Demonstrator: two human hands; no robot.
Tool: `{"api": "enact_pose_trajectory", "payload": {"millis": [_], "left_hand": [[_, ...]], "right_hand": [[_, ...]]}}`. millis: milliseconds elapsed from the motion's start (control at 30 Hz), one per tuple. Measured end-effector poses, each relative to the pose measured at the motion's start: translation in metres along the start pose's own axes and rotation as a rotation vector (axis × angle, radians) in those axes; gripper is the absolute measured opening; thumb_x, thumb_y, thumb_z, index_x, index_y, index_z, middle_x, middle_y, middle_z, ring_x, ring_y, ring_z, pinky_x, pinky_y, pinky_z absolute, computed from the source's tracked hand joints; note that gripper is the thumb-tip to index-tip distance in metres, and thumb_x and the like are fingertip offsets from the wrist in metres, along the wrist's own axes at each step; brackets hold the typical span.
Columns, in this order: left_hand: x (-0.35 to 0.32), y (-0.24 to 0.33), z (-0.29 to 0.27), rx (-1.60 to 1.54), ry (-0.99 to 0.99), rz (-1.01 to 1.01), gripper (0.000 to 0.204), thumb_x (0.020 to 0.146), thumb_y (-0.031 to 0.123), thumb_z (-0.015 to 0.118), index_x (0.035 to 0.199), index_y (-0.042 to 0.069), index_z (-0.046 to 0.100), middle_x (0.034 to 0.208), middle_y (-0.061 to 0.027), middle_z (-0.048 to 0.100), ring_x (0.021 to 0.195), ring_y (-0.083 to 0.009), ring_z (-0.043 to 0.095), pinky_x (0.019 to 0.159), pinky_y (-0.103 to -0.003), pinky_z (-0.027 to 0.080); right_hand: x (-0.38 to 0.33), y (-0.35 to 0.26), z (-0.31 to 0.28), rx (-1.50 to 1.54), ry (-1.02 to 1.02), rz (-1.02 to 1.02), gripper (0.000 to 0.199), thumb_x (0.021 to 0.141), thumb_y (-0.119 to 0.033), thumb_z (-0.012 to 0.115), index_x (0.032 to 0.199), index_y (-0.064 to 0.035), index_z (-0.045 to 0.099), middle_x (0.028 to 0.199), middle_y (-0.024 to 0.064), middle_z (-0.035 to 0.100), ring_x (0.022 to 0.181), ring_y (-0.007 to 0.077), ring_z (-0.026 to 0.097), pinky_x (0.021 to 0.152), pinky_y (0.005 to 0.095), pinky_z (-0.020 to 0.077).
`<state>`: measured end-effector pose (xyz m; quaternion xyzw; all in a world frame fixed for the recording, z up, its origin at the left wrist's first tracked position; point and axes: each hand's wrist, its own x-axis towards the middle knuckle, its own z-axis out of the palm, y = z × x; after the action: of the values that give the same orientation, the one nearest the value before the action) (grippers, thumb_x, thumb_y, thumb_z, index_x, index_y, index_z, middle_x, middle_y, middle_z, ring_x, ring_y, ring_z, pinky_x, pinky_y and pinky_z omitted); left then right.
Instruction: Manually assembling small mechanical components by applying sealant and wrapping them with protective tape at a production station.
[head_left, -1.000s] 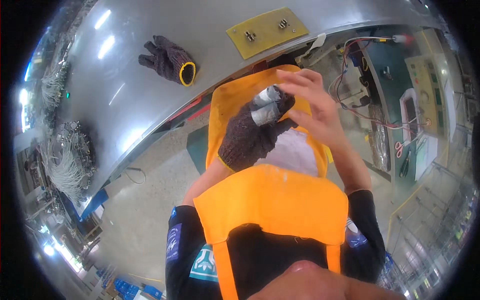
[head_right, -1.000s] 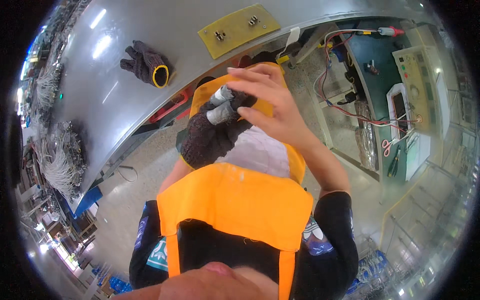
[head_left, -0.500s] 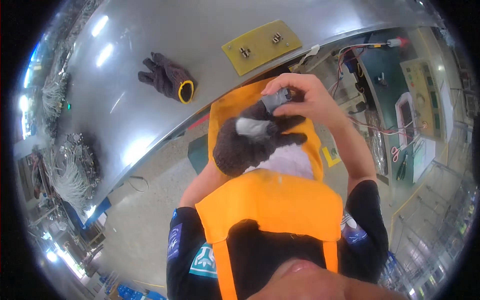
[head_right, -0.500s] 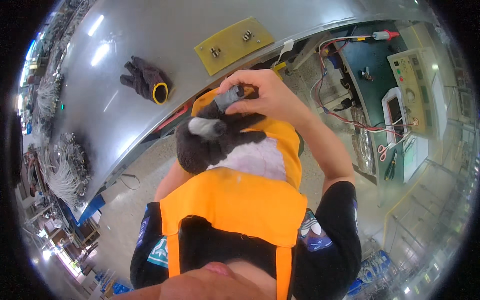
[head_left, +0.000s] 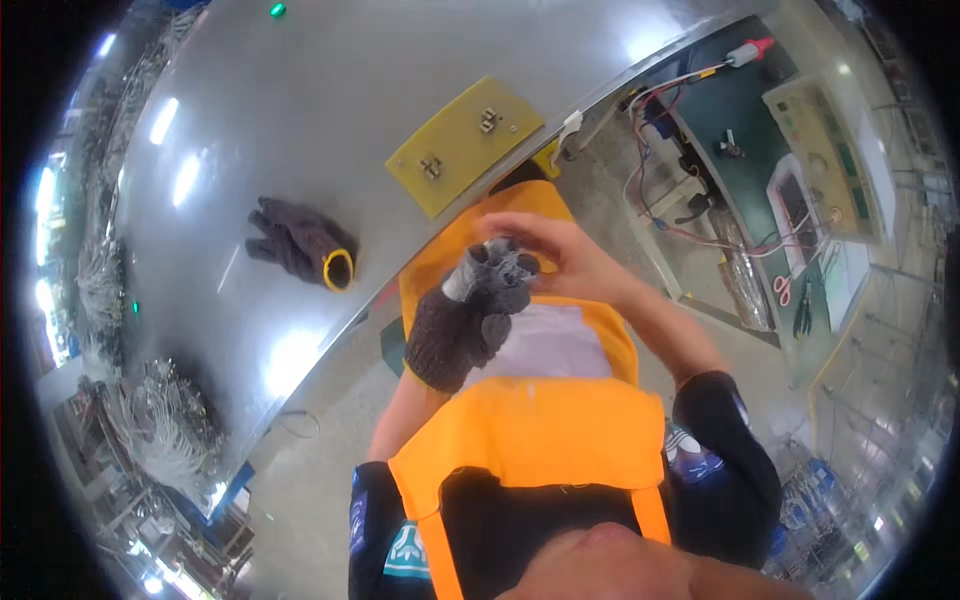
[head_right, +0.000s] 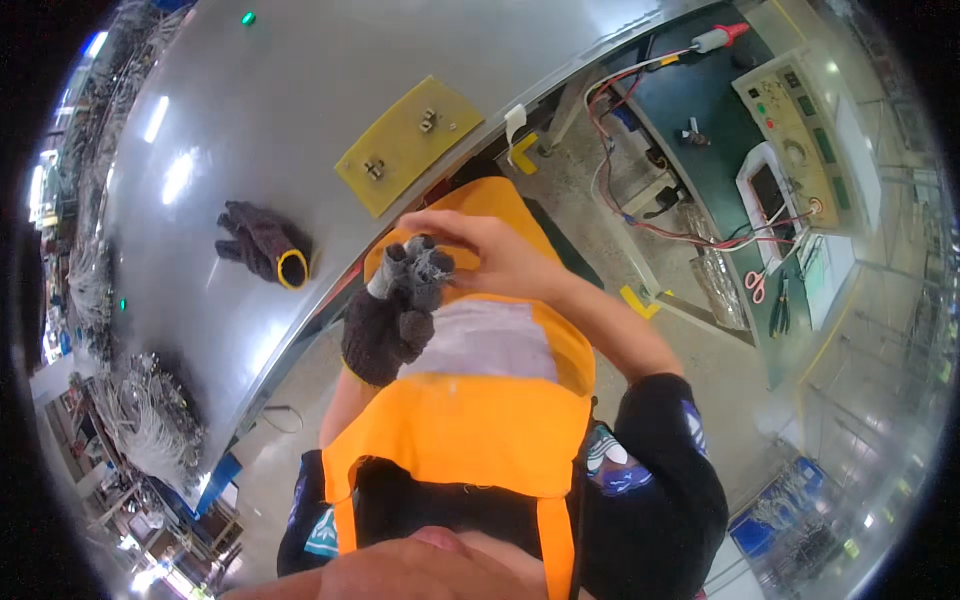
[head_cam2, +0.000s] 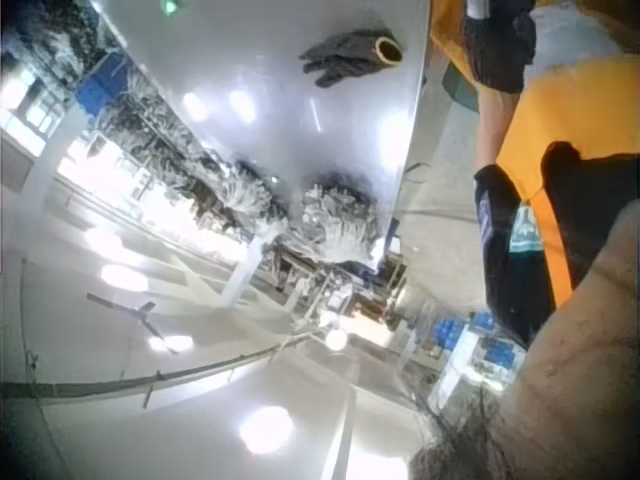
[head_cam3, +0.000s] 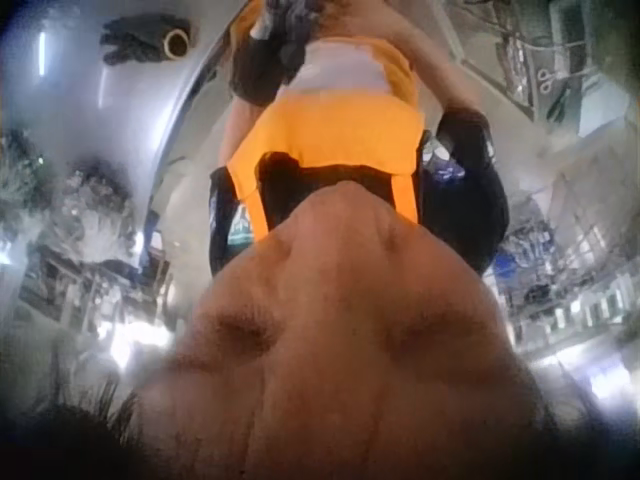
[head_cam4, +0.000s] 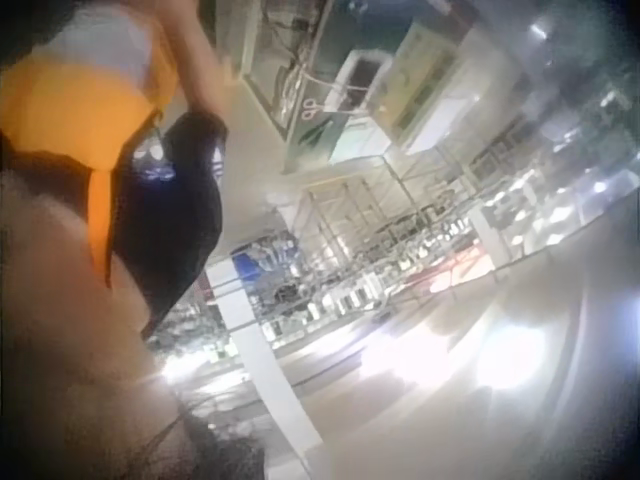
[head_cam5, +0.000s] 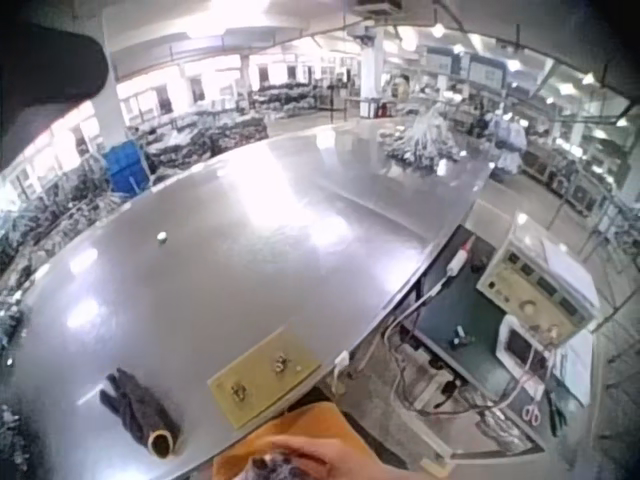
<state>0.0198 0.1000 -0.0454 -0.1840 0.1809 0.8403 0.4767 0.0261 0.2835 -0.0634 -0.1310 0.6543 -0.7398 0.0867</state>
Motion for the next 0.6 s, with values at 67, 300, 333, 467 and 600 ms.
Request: {"api": "enact_pose_trajectory", "payload": {"millis": [67,300,333,467,600], "left_hand": [[0.005,0.003,0.001,0.031,0.059,0.066,0.035,0.088,0.033,0.05,0.114,0.009,0.048,0.098,-0.0089,0.056,0.07,-0.0109,0.056,0.041,-0.019,0.043],[0.033,-0.004,-0.001,0.174,0.053,0.047,0.04,0.084,0.033,0.058,0.113,0.008,0.048,0.105,-0.0114,0.052,0.077,-0.016,0.052,0.05,-0.018,0.046],[0.037,-0.005,-0.004,0.185,0.0,0.095,0.042,0.083,0.035,0.058,0.113,0.007,0.049,0.107,-0.0122,0.052,0.081,-0.0182,0.053,0.053,-0.019,0.046],[0.028,0.008,0.018,0.086,-0.139,0.006,0.049,0.083,0.048,0.051,0.112,0.008,0.051,0.11,-0.0121,0.055,0.097,-0.0247,0.055,0.065,-0.024,0.044],[0.02,0.007,0.028,0.024,-0.087,0.027,0.058,0.083,0.055,0.045,0.113,0.006,0.05,0.114,-0.0152,0.054,0.1,-0.0296,0.054,0.068,-0.026,0.046]], "right_hand": [[-0.013,0.031,-0.023,-0.005,0.295,-0.014,0.046,0.075,0.001,0.057,0.12,0.0,0.045,0.118,0.0083,0.051,0.1,0.015,0.052,0.091,0.0292,0.0392],[0.028,0.112,-0.119,0.182,0.864,-0.082,0.037,0.078,-0.012,0.063,0.11,0.0019,0.052,0.103,0.0064,0.058,0.093,0.0142,0.055,0.088,0.0251,0.0387],[0.03,0.115,-0.122,0.188,0.855,-0.078,0.037,0.078,-0.012,0.063,0.11,0.0019,0.052,0.103,0.0064,0.058,0.093,0.0142,0.055,0.088,0.0251,0.0387],[0.031,0.113,-0.124,0.088,0.624,0.094,0.026,0.078,-0.014,0.064,0.099,0.0008,0.059,0.09,0.0018,0.06,0.083,0.0084,0.053,0.076,0.022,0.0395],[0.031,0.1,-0.12,-0.02,0.661,0.142,0.014,0.078,-0.013,0.064,0.086,-0.0012,0.062,0.077,-0.0018,0.058,0.072,0.0054,0.05,0.067,0.0196,0.0381]]}}
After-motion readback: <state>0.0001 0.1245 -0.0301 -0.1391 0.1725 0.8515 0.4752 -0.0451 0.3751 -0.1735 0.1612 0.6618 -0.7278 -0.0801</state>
